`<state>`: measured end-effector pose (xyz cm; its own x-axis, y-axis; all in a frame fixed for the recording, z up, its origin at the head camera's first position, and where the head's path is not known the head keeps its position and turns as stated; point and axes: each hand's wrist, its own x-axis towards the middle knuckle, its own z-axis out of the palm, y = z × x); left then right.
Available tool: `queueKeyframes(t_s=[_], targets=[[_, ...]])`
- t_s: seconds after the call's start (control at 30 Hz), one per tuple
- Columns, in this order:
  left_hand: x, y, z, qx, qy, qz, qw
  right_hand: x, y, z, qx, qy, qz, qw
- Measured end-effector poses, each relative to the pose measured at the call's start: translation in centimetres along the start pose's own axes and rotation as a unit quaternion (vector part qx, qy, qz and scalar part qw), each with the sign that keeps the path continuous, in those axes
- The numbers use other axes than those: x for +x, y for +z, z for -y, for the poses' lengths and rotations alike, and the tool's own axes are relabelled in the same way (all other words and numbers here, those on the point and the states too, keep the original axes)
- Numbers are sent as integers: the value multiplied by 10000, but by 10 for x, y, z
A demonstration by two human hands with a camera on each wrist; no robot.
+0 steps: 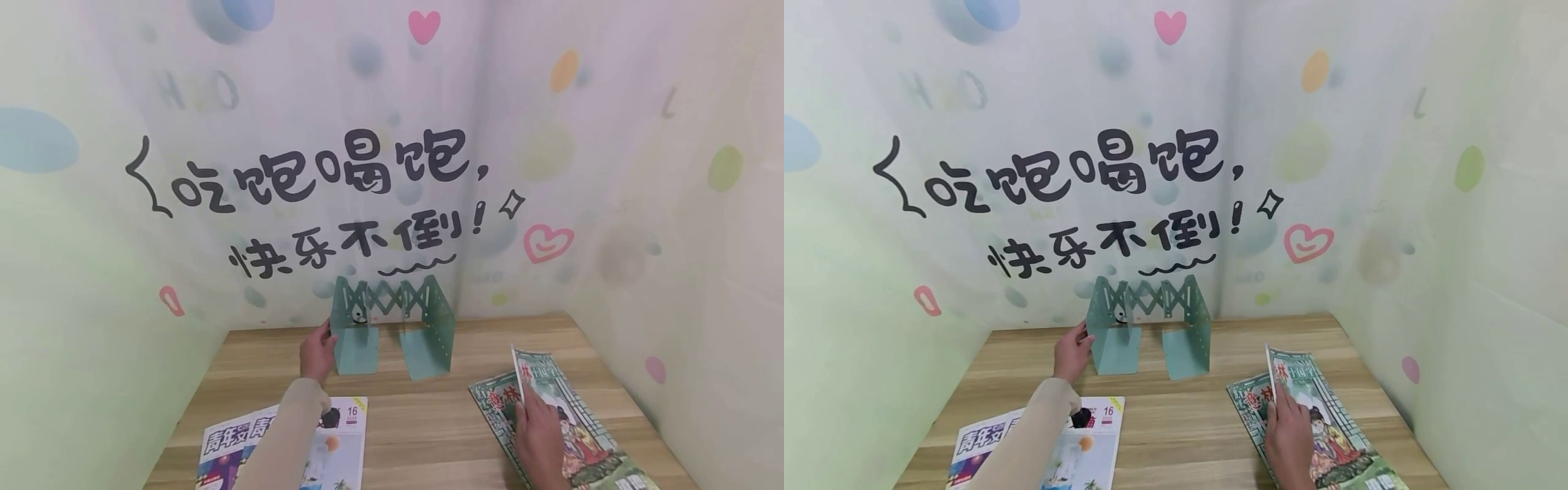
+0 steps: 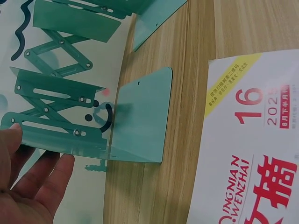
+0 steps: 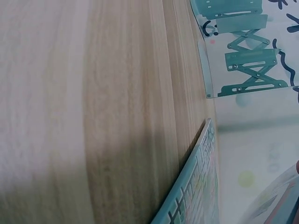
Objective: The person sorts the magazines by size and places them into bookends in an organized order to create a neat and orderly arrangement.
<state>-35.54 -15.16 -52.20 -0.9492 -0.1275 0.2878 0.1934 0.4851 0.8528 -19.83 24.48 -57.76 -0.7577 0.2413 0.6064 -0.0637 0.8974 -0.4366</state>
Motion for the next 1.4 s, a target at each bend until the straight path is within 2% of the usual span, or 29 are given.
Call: queueKeyframes(t_s=[0.3,0.53,0.77,0.97,1.23,1.4], targets=[[-1,-3,-1,44,89,4,10000,0,-1,4,215,-363,-430,9982],[-2,-3,0,53,163,-4,9999,2,-1,9,520,-644,-841,9930],[-2,-1,3,30,192,24,9998,3,-4,16,669,-671,-828,9921],[-1,-1,8,50,334,-44,9994,4,-5,22,777,-824,-1003,9885],[-2,0,6,57,185,-24,9998,4,-8,27,866,-950,-1191,9845],[-2,0,7,90,281,-55,9996,4,-11,31,943,-1017,-1225,9827]])
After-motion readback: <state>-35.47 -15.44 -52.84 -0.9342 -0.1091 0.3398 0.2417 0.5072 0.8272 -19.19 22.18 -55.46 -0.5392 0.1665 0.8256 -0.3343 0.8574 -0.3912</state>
